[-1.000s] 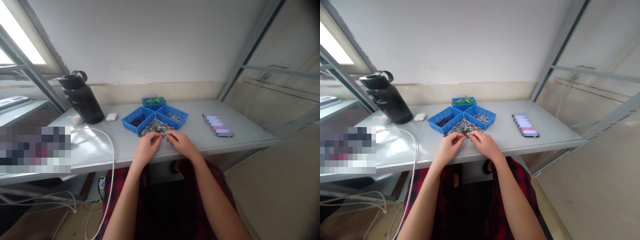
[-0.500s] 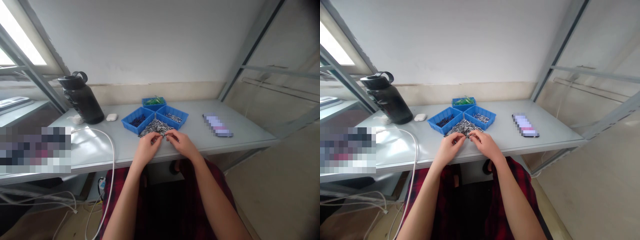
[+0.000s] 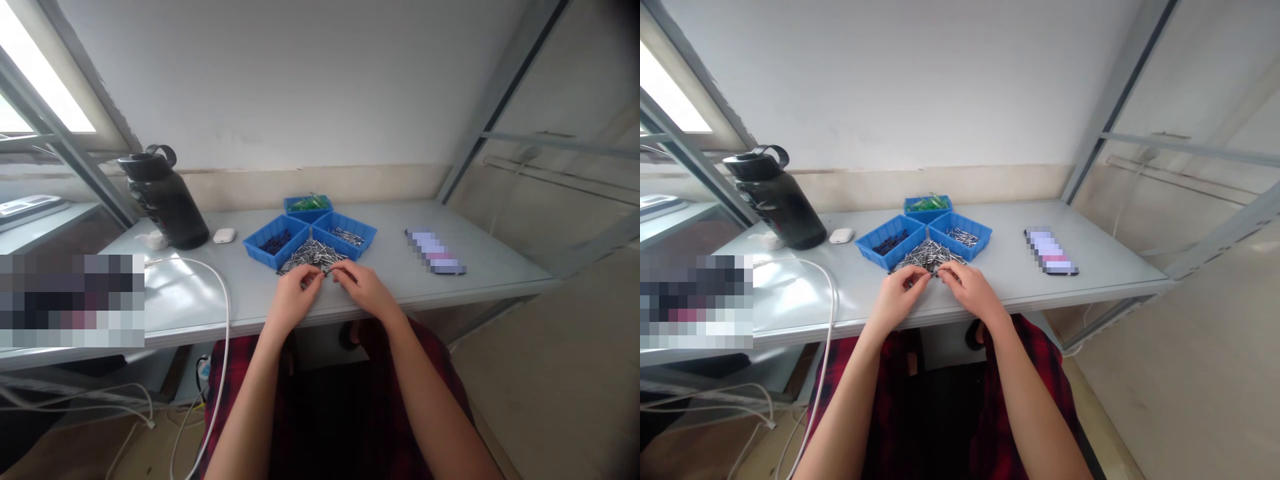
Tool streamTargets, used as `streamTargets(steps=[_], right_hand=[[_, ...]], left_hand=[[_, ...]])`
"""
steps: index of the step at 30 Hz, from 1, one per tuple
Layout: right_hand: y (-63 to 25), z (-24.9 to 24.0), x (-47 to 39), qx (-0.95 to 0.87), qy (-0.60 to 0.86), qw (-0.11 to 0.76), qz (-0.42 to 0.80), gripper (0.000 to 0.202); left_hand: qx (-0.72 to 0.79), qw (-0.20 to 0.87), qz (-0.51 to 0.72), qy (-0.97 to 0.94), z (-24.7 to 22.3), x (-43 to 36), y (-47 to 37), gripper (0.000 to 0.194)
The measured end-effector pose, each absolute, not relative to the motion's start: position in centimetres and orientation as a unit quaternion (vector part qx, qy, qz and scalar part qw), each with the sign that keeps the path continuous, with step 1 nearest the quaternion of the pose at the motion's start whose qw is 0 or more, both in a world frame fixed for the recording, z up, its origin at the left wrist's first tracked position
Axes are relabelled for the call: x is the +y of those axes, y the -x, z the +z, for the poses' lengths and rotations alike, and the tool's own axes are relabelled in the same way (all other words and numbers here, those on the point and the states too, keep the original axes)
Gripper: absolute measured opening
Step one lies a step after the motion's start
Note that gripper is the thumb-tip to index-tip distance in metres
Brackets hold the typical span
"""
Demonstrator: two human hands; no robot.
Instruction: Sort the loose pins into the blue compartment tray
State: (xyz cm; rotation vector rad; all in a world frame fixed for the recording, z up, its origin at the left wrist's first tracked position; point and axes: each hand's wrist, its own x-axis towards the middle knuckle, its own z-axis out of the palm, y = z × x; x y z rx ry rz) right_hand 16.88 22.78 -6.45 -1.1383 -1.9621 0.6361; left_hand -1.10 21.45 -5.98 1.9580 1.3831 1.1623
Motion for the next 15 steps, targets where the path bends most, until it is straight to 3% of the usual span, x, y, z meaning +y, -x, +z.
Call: streamTargets(steps=[15], right_hand=[[-16.94, -6.63, 22.75, -0.761, 0.445, 0.390, 0.264, 0.020]], left_hand=[[0.501, 0.230, 0.424, -0.718, -5.94, 21.33, 1.07, 0.019]])
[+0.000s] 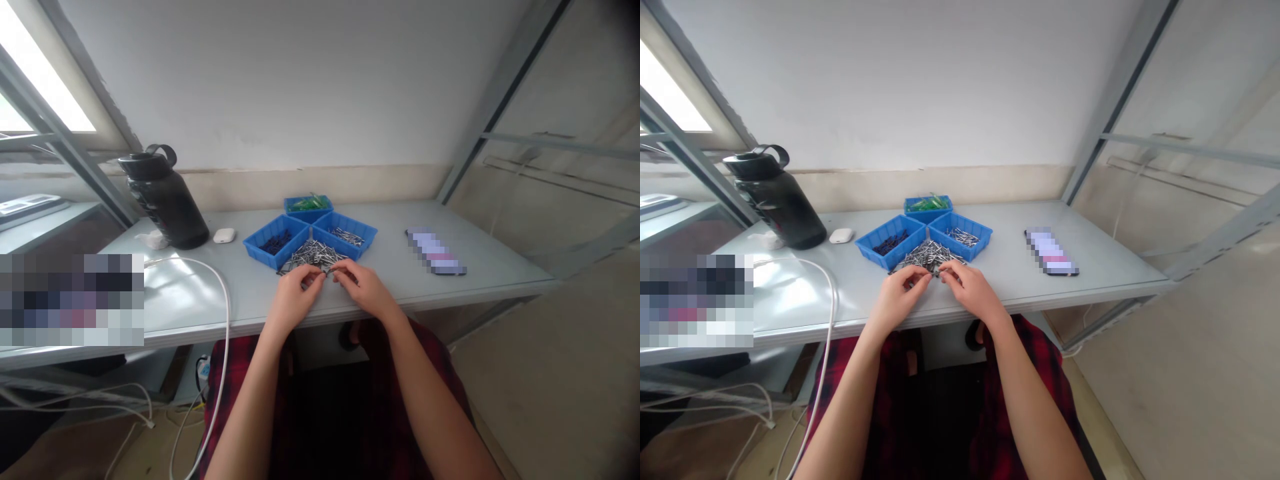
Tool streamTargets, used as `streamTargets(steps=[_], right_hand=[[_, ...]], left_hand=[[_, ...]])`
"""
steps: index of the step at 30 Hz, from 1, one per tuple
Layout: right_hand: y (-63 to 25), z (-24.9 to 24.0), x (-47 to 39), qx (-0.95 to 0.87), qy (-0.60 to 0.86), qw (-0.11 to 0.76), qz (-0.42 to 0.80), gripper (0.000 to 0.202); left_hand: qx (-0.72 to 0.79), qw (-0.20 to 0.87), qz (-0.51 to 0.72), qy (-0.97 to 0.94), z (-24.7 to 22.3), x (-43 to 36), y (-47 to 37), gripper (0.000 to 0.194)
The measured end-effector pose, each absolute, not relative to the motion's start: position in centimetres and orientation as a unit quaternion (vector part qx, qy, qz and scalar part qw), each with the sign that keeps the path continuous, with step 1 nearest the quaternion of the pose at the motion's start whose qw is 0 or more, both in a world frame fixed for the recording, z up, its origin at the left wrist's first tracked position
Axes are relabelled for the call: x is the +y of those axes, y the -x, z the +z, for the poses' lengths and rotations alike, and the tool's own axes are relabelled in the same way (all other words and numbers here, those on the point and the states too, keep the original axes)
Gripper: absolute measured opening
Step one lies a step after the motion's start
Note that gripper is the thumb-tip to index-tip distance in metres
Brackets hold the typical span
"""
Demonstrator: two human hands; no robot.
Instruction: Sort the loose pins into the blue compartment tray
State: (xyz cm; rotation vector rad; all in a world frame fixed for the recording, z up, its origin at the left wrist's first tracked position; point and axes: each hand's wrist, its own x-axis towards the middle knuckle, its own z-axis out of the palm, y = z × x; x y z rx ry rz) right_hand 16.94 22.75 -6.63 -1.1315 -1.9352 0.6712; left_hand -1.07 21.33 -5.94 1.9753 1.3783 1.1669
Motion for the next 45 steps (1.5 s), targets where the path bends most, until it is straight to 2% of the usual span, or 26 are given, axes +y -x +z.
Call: streamTargets(steps=[19, 45], right_hand=[[-16.92, -6.50, 22.68, -0.767, 0.452, 0.383, 0.247, 0.023], [-16.88, -6.77, 22.76, -0.763, 0.441, 0.392, 0.263, 0.017]], left_hand=[[0.508, 0.228, 0.427, -0.712, -5.99, 21.46, 1.07, 0.017], [0.507, 0.212, 0.411, -0.728, -5.85, 21.23, 0.99, 0.019]])
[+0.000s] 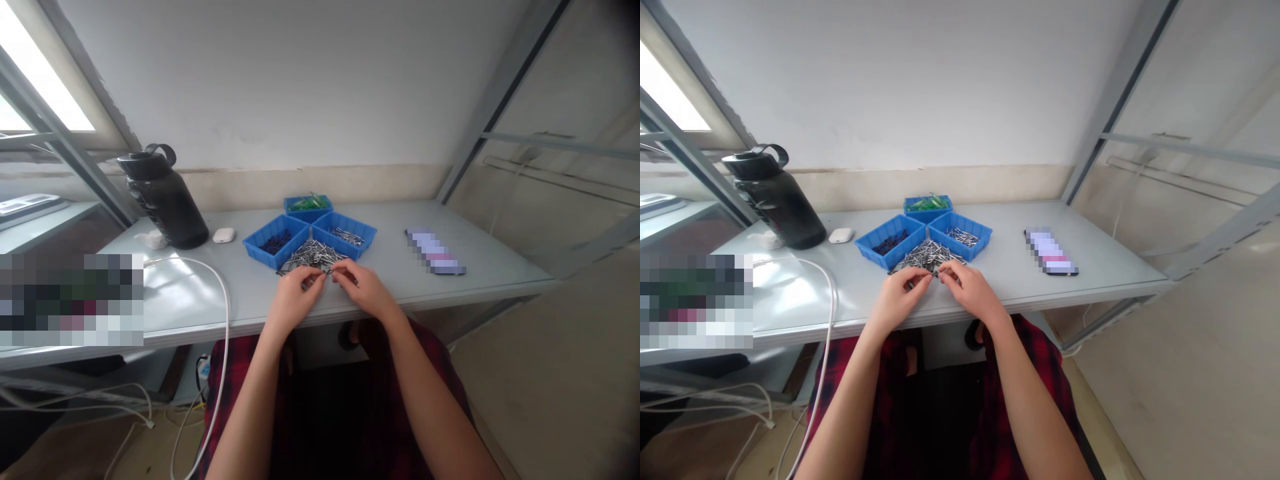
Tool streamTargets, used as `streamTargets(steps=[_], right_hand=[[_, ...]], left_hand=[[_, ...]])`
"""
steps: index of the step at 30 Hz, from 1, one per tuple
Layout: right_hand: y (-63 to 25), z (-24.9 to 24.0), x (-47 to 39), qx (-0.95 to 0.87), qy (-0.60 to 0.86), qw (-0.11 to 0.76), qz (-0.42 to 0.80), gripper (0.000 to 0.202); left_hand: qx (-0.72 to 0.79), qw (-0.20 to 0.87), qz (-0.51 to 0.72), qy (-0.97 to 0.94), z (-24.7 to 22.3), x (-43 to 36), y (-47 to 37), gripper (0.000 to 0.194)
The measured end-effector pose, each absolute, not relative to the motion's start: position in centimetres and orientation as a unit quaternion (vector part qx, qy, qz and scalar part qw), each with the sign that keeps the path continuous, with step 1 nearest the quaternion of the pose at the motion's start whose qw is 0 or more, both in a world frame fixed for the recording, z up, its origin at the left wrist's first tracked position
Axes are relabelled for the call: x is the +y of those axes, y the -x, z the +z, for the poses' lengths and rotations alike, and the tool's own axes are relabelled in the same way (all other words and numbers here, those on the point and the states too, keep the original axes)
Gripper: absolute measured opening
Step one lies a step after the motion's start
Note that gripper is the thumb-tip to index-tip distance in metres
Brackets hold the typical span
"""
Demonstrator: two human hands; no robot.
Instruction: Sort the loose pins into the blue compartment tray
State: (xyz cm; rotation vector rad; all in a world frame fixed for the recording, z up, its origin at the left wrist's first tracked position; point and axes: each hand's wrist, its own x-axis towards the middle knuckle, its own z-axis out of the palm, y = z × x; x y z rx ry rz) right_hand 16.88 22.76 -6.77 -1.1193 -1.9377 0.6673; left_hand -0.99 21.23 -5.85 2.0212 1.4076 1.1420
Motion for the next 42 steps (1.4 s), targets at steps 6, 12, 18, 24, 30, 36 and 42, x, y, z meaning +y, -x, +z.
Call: streamTargets(steps=[6, 12, 18, 24, 30, 36, 42], right_hand=[[-16.93, -6.81, 22.76, -0.764, 0.441, 0.394, 0.260, 0.016], [-16.87, -6.56, 22.57, -0.762, 0.453, 0.388, 0.253, 0.019], [-16.85, -6.36, 22.57, -0.768, 0.453, 0.380, 0.244, 0.020], [-16.79, -6.54, 22.74, -0.774, 0.449, 0.378, 0.236, 0.016], [-16.88, -6.71, 22.69, -0.766, 0.453, 0.381, 0.250, 0.016], [-16.91, -6.63, 22.62, -0.762, 0.451, 0.388, 0.254, 0.016], [-16.89, -6.76, 22.66, -0.763, 0.449, 0.390, 0.254, 0.016]], left_hand=[[0.508, 0.210, 0.406, -0.730, -5.88, 21.29, 1.06, 0.019], [0.508, 0.225, 0.414, -0.721, -5.95, 21.34, 1.09, 0.017], [0.509, 0.233, 0.425, -0.711, -5.93, 21.35, 1.02, 0.017], [0.506, 0.241, 0.428, -0.708, -5.92, 21.38, 1.03, 0.015], [0.506, 0.244, 0.429, -0.707, -5.96, 21.40, 1.00, 0.015], [0.508, 0.230, 0.421, -0.715, -5.85, 21.32, 1.00, 0.016], [0.506, 0.219, 0.418, -0.722, -5.83, 21.21, 1.02, 0.017]])
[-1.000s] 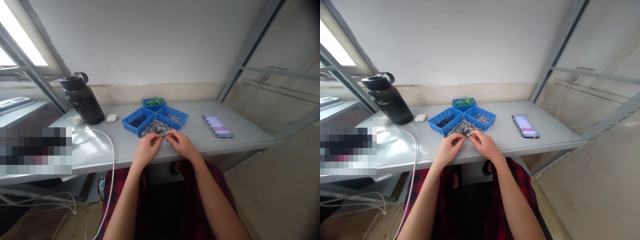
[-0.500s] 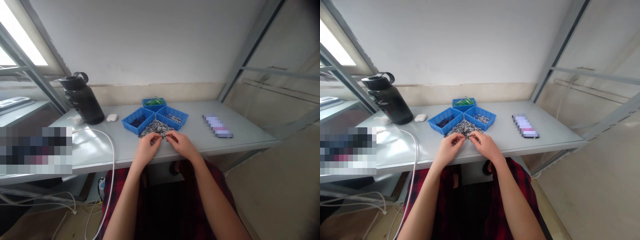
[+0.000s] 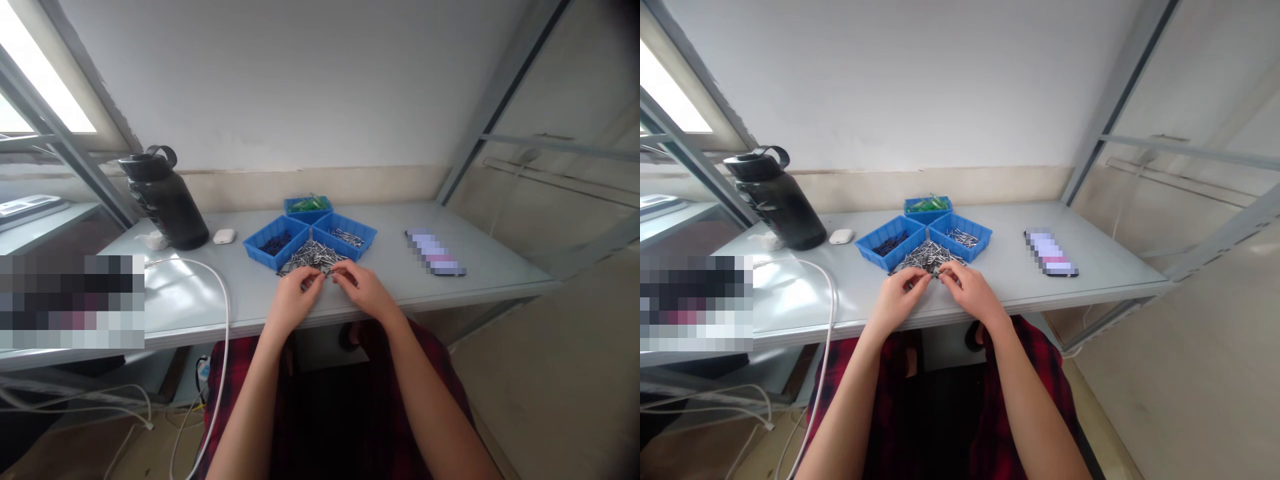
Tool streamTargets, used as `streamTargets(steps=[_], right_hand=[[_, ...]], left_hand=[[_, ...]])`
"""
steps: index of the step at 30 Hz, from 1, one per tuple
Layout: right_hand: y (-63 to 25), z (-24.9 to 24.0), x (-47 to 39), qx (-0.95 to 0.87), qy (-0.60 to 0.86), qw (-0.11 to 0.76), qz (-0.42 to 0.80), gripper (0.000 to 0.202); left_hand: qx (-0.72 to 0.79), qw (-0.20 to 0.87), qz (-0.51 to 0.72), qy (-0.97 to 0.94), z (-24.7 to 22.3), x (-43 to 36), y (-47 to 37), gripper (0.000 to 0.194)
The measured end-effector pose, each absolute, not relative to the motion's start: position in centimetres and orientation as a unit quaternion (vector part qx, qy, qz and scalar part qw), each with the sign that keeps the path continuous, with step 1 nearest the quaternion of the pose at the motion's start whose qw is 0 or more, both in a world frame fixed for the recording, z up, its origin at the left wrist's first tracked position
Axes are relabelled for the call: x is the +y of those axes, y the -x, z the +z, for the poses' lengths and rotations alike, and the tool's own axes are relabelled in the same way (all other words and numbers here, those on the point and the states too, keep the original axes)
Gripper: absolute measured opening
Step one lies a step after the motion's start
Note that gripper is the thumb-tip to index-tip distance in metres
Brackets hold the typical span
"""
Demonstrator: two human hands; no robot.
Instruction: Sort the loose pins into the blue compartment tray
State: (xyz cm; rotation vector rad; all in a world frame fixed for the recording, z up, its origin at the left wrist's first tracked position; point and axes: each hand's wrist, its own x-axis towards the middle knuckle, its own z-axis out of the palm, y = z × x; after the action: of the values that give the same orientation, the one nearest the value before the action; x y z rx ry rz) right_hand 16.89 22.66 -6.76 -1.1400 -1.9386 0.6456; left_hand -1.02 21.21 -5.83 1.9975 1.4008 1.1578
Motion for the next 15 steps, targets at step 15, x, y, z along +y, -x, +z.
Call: streamTargets(steps=[15], right_hand=[[-16.81, -6.58, 22.73, -0.772, 0.447, 0.382, 0.243, 0.020]], left_hand=[[0.511, 0.226, 0.416, -0.718, -5.83, 21.36, 1.05, 0.014]])
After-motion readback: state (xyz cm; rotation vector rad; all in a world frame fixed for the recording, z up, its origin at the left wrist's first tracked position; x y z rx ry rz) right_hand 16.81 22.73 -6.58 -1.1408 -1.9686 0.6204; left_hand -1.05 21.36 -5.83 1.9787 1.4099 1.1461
